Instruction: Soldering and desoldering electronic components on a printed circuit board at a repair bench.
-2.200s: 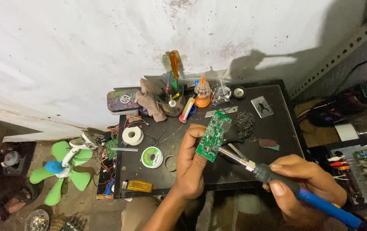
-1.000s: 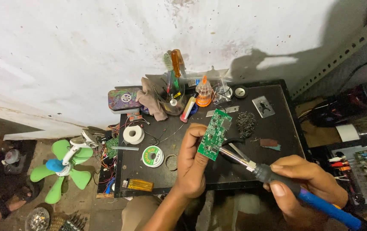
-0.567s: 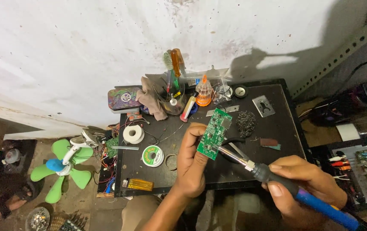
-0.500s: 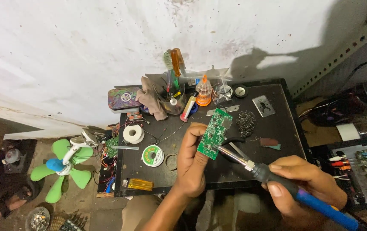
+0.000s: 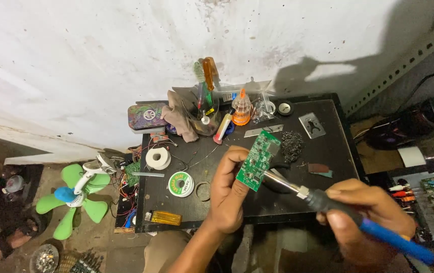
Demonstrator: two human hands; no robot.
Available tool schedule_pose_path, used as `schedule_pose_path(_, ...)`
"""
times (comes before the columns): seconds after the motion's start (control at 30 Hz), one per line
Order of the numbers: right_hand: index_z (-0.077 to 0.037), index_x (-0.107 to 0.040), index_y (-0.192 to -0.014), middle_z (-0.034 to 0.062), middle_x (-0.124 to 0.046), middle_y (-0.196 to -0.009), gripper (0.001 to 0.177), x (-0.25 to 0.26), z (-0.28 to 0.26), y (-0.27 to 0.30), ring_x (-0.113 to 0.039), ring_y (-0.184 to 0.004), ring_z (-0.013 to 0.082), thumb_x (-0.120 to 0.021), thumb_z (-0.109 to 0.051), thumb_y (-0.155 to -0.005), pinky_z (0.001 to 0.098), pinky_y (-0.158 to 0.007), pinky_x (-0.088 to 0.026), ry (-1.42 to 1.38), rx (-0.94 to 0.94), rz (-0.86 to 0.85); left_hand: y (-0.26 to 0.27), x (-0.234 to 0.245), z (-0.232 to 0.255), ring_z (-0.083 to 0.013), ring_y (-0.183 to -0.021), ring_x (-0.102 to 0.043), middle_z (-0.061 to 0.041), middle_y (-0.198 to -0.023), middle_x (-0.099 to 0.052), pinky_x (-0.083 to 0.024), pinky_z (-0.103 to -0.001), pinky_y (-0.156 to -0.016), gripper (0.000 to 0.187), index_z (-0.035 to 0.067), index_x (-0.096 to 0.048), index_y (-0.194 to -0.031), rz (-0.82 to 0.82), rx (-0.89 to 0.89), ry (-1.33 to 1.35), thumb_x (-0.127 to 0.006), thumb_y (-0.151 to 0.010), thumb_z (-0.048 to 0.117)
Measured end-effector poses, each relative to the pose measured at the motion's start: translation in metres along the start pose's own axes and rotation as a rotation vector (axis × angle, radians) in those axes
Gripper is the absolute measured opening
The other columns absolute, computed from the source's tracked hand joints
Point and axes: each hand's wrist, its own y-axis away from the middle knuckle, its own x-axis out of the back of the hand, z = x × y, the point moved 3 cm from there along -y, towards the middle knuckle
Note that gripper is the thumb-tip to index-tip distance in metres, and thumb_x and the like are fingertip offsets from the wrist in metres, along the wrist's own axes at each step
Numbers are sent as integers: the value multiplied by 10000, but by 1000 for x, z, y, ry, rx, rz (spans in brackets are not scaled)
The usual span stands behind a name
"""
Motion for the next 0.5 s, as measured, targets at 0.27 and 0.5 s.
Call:
schedule_pose_path(0.27, 21, -536, -1354, 331, -581, -935, 494, 28, 52, 0, -632, -680, 340, -607, -276, -966, 382, -551, -544, -277, -56, 145, -6, 5, -3, -142, -912, -495, -17, -1001, -553, -388, -300, -836, 355, 65, -590, -1089, -122, 124, 141, -553, -1029, 413)
schedule_pose_path(0.5, 9, -575, -1274, 368, -706, -1120, 308, -4, 25, -18, -678, -573, 195, -600, 28, -967, 224, -562, -526, 88, -10, 140, -4, 6, -16, -141, -897, -502, -22, -987, -570, -386, -302, -812, 373, 58, -613, -1066, -173, 182, 181, -601, -992, 424)
